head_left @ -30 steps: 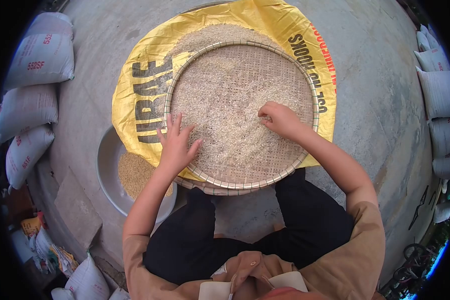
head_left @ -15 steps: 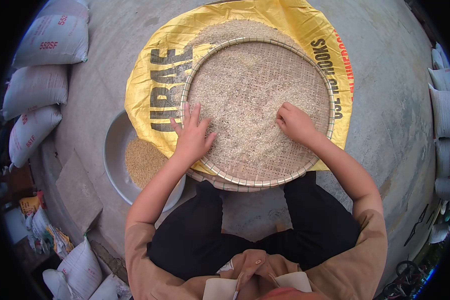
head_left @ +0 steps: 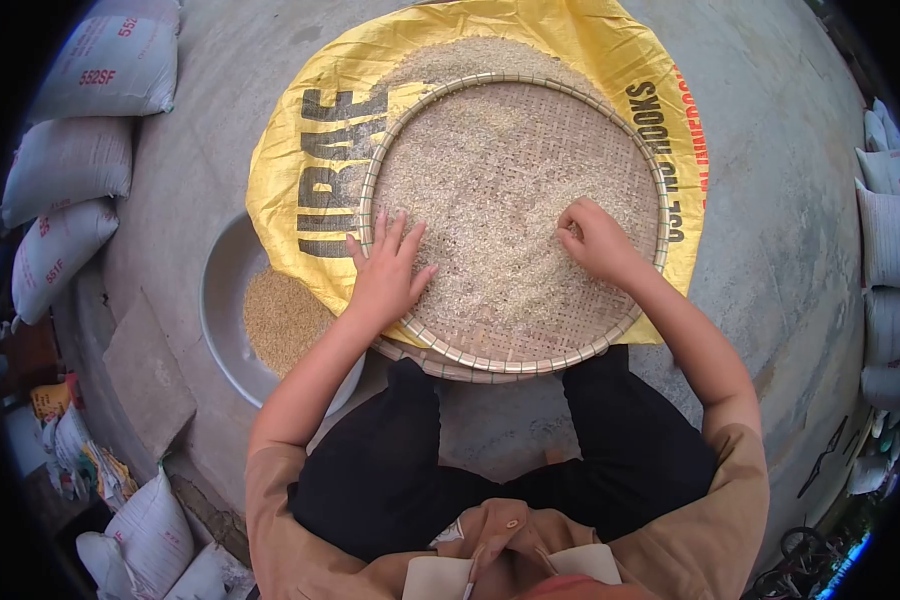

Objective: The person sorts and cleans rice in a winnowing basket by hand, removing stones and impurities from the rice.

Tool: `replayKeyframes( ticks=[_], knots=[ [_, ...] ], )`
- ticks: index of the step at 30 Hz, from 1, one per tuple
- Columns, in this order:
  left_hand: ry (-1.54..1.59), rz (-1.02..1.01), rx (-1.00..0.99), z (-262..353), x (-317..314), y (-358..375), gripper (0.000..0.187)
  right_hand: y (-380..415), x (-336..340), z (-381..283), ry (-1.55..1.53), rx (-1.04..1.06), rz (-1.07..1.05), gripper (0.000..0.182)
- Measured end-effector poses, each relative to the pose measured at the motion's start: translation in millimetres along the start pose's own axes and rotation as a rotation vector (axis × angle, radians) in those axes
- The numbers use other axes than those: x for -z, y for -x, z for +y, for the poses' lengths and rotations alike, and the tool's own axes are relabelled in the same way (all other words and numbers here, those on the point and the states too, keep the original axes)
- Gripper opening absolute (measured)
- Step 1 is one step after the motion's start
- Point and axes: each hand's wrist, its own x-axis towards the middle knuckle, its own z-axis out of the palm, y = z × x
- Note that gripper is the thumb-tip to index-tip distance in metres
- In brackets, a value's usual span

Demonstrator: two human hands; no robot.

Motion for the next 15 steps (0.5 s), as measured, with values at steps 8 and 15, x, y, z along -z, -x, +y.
replayKeyframes(
  ticks=[8, 15],
  knots=[
    [1.779, -0.440, 0.451, 39, 12, -21, 0.047, 1, -1, -68, -0.866, -0.113, -0.263, 0.011],
    [1.203, -0.184, 0.176, 40, 3, -23, 0.024, -3, 10, -50, -0.391, 0.041, -0.009, 0.011]
  ],
)
